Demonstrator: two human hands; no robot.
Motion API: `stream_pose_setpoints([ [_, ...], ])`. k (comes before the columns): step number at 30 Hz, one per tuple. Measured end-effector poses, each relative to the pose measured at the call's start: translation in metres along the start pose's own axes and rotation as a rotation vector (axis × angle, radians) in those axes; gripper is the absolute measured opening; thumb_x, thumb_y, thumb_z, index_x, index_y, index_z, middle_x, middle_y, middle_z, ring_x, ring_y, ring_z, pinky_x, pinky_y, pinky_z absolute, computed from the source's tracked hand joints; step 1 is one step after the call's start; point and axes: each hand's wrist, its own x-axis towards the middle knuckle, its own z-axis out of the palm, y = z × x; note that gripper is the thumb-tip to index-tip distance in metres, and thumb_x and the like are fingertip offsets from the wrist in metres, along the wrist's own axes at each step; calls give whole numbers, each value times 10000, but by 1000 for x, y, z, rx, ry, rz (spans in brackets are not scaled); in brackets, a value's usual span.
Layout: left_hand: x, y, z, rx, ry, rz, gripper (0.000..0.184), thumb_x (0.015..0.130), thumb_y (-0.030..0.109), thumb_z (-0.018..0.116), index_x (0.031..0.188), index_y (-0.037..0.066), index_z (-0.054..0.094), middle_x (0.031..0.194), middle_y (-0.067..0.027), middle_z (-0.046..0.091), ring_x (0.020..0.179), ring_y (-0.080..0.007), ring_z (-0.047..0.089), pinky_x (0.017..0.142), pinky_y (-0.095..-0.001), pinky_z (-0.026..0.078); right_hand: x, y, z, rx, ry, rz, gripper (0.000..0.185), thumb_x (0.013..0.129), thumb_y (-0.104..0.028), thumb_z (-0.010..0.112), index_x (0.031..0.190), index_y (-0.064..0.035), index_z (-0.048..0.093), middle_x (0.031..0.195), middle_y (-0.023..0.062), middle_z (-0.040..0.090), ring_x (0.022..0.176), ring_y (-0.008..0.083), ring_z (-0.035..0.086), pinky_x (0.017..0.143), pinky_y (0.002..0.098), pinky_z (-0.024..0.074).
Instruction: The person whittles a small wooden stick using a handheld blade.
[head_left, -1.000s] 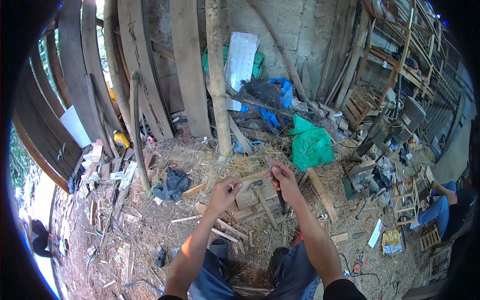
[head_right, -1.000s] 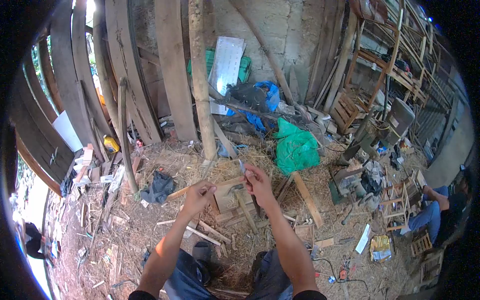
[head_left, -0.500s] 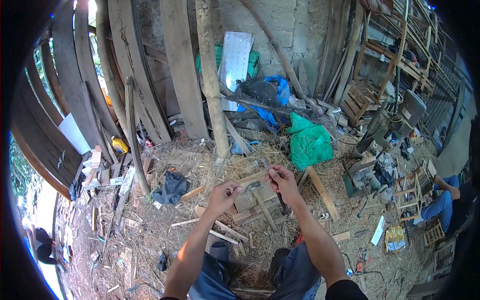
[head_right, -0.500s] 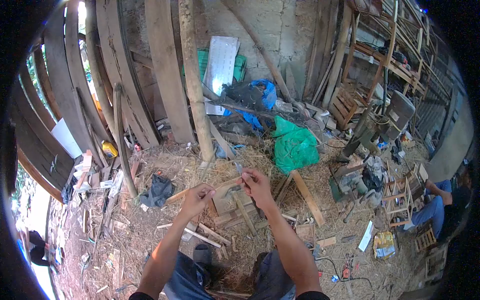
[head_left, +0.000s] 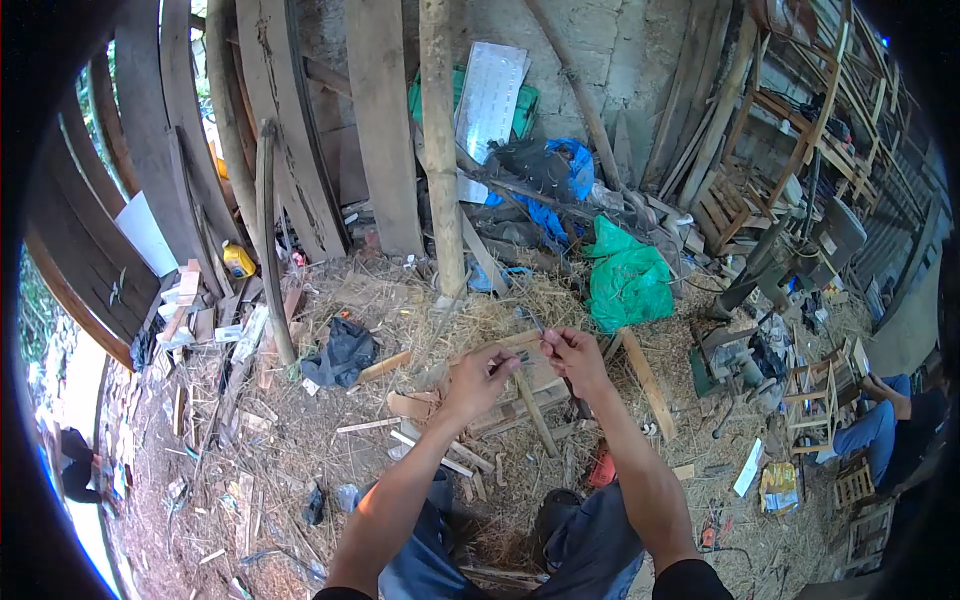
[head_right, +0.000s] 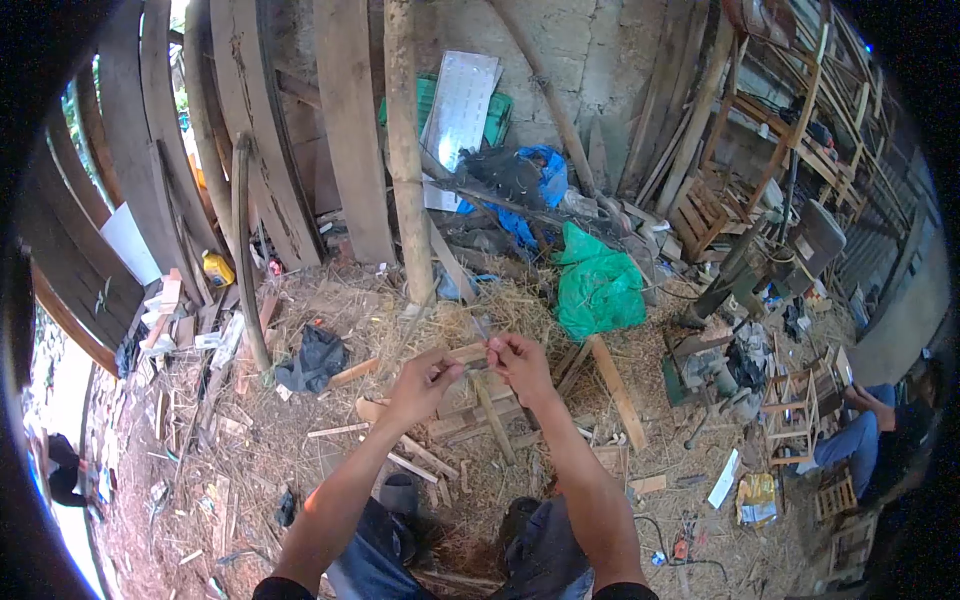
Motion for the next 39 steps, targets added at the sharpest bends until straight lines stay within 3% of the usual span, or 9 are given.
stream_pose_setpoints([
  [2,-3,-2,-4,14,0,-5,96,832,88,636,860,-2,617,782,-83,620,730,-133,569,642,-297,453,0,1,-4,-2,199,-18,137,894,-150,570,948,-24,581,740,-6,564,510,37,391,428,168,287],
  [4,-9,-8,-12,76,16,40,133,829,127,628,867,0,622,761,-125,640,667,-208,602,625,-322,461,17,18,-83,292,176,-149,133,868,-132,589,963,-38,587,781,-11,566,549,42,421,432,169,293],
  [6,-15,-16,-29,45,71,66,124,825,117,627,867,1,623,763,-128,637,665,-210,601,619,-322,459,1,-14,-99,138,407,-163,167,853,-128,600,1005,-60,587,808,-11,573,556,47,437,438,166,300],
  [11,-7,0,-24,116,139,18,104,813,98,630,865,8,628,768,-141,629,666,-227,601,609,-324,458,-18,-10,-10,-42,161,18,208,902,-148,546,1065,-20,567,766,18,594,505,48,405,418,175,286],
  [13,-6,9,-14,218,143,-24,89,803,98,637,846,20,627,760,-130,608,653,-237,593,596,-342,453,-20,-10,27,-135,7,-117,195,909,-142,537,1024,10,577,729,25,590,507,46,412,409,188,278],
  [19,-9,8,-7,363,164,222,96,811,131,617,819,36,608,769,-117,554,698,-304,587,585,-400,446,-10,6,28,-63,49,40,188,905,-156,561,843,13,613,614,4,528,451,46,372,400,197,273],
  [22,-8,1,3,373,184,206,56,797,84,626,820,36,612,784,-107,555,662,-287,570,580,-363,440,-2,7,17,12,90,42,220,905,-170,571,766,-3,606,585,-2,509,436,48,362,393,201,270],
  [34,-4,6,18,471,115,159,62,809,88,598,852,47,584,818,-117,552,750,-345,581,617,-420,457,0,7,-6,-129,139,64,223,882,-192,610,785,8,619,603,11,550,446,47,426,379,205,296],
  [39,-5,10,12,373,159,204,79,826,111,589,852,37,579,850,-129,542,719,-366,577,612,-447,458,-4,8,4,-201,144,6,205,892,-166,583,800,11,629,621,11,563,471,49,439,412,208,321],
])
